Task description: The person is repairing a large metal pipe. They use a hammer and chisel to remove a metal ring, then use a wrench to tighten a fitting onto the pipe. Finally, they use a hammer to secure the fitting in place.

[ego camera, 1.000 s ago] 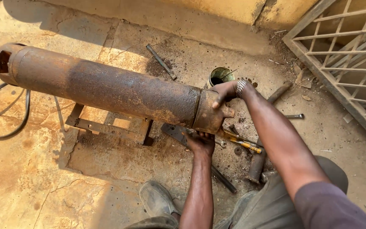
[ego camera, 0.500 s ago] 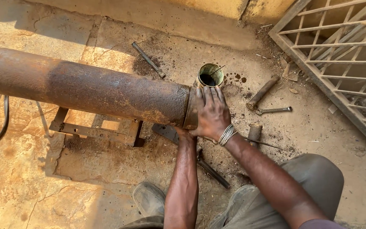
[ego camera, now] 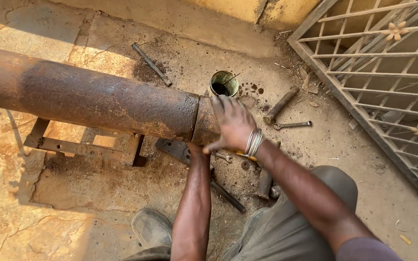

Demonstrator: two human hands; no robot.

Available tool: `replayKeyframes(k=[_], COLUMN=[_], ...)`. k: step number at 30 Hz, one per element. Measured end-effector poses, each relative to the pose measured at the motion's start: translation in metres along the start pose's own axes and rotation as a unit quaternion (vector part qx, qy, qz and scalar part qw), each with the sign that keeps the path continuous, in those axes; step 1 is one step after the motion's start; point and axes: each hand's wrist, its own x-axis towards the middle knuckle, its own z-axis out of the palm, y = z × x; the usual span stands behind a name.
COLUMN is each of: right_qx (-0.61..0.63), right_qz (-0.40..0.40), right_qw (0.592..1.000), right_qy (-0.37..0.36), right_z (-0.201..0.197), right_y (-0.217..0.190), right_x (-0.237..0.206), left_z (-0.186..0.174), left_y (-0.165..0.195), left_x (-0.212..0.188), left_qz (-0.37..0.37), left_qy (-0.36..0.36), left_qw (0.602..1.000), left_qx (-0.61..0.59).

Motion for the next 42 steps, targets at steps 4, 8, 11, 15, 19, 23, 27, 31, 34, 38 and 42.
replayKeyframes(k=[4,8,11,15,19,23,27,31,34,38,42], right_qx=[0.021,0.135,0.283,0.483,0.176,-0.043,0.033,0.195,0.382,0.329,-0.062], right_qz=[0.038,0.017,-0.071,-0.092,-0.066,0.019,0.027,-0.055,-0.088,-0.132,-0.143], right_qw=[0.995,0.987,0.950,0.815,0.981,0.976,0.976,0.975,0.887,0.913,0.976], right_qy=[0.092,0.091,-0.113,-0.307,-0.049,0.215,0.213,-0.093,-0.246,-0.200,0.152], right_z=[0.002,0.012,0.005,-0.014,-0.002,0.021,0.017,0.005,-0.005,-0.006,0.016], right_y=[-0.029,-0.008,0.035,0.049,0.022,-0.040,-0.036,0.028,0.048,0.048,0.007], right_x=[-0.028,0.014,0.069,0.103,0.066,-0.010,-0.001,0.079,0.124,0.117,0.015], left_z=[0.006,-0.003,-0.020,-0.023,-0.008,0.000,-0.007,-0.023,-0.018,-0.009,-0.010], left_y=[0.003,-0.009,-0.021,-0.013,0.011,0.017,0.017,0.004,0.005,0.019,0.016], left_x=[0.007,-0.010,-0.032,-0.028,-0.001,0.011,-0.004,-0.032,-0.034,-0.014,0.012], left_qz=[0.008,0.041,0.043,0.046,0.091,0.166,0.197,0.082,0.081,0.125,0.075], left_qy=[-0.043,-0.111,-0.174,-0.079,-0.274,-0.180,-0.150,-0.287,-0.035,0.022,0.009], left_qw=[0.999,0.990,0.971,0.988,0.942,0.965,0.967,0.931,0.982,0.989,0.997], left_qx=[0.006,-0.078,-0.156,-0.123,-0.173,-0.091,-0.064,-0.210,-0.170,-0.080,-0.014])
